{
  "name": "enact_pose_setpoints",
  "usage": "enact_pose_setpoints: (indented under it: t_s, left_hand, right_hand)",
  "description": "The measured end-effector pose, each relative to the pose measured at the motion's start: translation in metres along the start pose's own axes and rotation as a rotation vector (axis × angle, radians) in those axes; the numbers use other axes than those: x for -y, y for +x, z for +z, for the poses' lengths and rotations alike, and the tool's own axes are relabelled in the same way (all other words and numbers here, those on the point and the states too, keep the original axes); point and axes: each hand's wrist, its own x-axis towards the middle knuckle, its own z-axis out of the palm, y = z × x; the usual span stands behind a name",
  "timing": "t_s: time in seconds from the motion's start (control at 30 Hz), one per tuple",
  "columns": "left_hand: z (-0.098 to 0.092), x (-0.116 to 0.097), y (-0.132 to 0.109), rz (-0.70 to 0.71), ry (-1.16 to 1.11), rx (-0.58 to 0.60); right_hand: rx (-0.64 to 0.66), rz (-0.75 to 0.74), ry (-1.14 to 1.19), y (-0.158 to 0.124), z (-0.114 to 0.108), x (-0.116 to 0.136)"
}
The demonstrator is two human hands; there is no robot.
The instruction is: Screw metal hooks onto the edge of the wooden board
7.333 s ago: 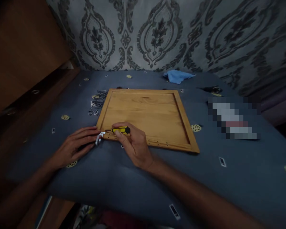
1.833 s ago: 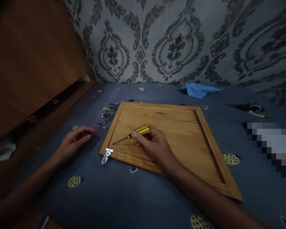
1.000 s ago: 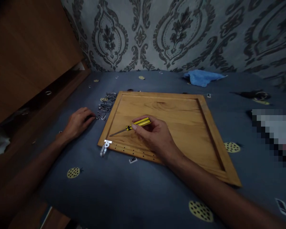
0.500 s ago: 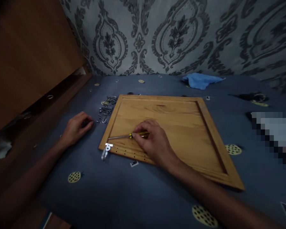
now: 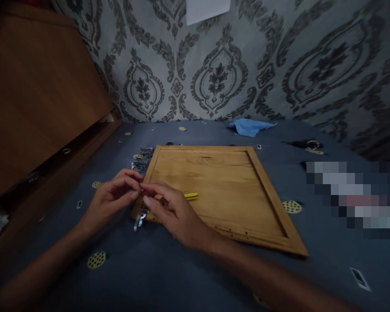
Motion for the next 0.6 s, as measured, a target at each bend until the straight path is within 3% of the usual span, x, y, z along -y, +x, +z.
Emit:
enact_pose_setpoints:
  t_s: [0.13, 0.27, 0.6]
  left_hand:
    - [0.008, -0.003, -0.003, 0.003, -0.105, -0.003]
    - [0.012, -0.002, -0.004, 0.007, -0.14, 0.017]
    - [0.011, -0.003, -0.004, 0.101, -0.081, 0.081]
  right_hand:
    - [0.043, 0.22, 0.356, 0.001, 0.005, 0.002]
    - [0.108, 0.285, 0.573, 0.001, 0.007, 0.004]
    - [0.073, 0.312, 0.594, 0.0, 0.006, 0.003]
